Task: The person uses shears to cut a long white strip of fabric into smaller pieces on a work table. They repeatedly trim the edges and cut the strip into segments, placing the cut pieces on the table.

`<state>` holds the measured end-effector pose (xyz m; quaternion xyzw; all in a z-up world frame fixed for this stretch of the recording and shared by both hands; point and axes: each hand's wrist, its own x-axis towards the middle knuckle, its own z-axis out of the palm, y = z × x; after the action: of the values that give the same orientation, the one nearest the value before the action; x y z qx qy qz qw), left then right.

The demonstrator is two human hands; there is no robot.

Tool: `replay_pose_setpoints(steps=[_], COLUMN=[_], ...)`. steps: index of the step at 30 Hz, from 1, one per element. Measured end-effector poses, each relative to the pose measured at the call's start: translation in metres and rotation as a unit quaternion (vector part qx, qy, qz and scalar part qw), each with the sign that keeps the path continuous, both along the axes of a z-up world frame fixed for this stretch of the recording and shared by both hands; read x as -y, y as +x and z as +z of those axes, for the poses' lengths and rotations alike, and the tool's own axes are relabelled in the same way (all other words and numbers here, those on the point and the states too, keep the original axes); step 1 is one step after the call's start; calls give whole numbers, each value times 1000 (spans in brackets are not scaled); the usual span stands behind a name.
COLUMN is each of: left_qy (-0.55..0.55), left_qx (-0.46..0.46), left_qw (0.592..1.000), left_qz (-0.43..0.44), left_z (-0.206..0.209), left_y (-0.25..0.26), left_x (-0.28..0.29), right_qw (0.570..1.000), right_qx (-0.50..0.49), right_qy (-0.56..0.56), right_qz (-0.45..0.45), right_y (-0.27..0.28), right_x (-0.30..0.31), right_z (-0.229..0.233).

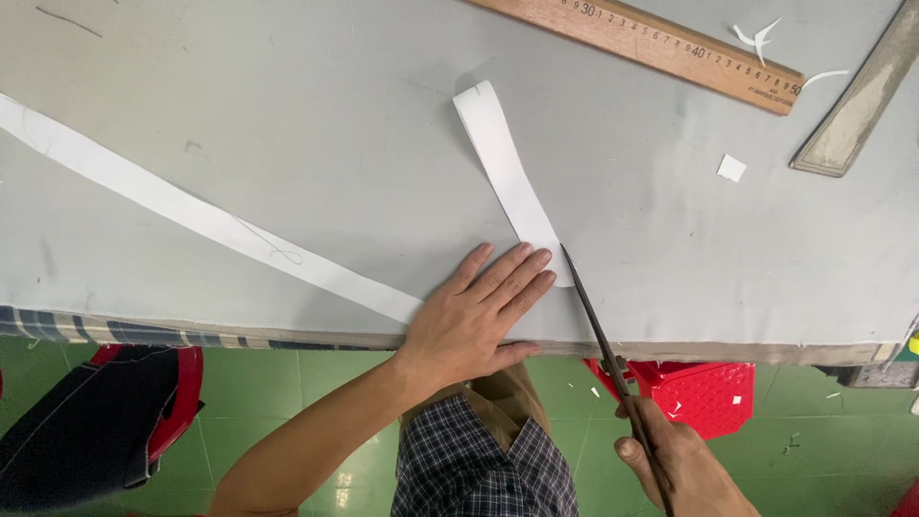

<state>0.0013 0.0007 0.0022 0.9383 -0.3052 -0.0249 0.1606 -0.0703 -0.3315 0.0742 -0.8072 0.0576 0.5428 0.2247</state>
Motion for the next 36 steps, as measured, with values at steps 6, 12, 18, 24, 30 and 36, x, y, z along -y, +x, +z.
replay_pose_setpoints(steps=[6, 12, 18, 24, 30, 36], left_qy=[-13, 0, -26, -3, -30, -15], left_qx=[-13, -4, -17, 10, -56, -116], left_qw=[1000, 1000, 999, 1000, 998, 989], left_qz=[0, -1, 8, 9, -6, -92], left_z=[-1, -1, 0, 3, -6, -5], left_y=[-1, -1, 1, 0, 6, 94], left_x=[1, 0, 1, 2, 0, 6], right_qw=[999, 993, 952, 894, 888, 863], right_qx=[22, 7, 58, 18, 59, 165], right_qy=[27, 96, 244, 327, 313, 260], right_qz=[4, -65, -172, -307, -333, -401], right_y=[-2, 6, -14, -29, -54, -51], right_x=[7, -2, 8, 26, 41, 5], right_z=[-5, 4, -8, 9, 26, 71])
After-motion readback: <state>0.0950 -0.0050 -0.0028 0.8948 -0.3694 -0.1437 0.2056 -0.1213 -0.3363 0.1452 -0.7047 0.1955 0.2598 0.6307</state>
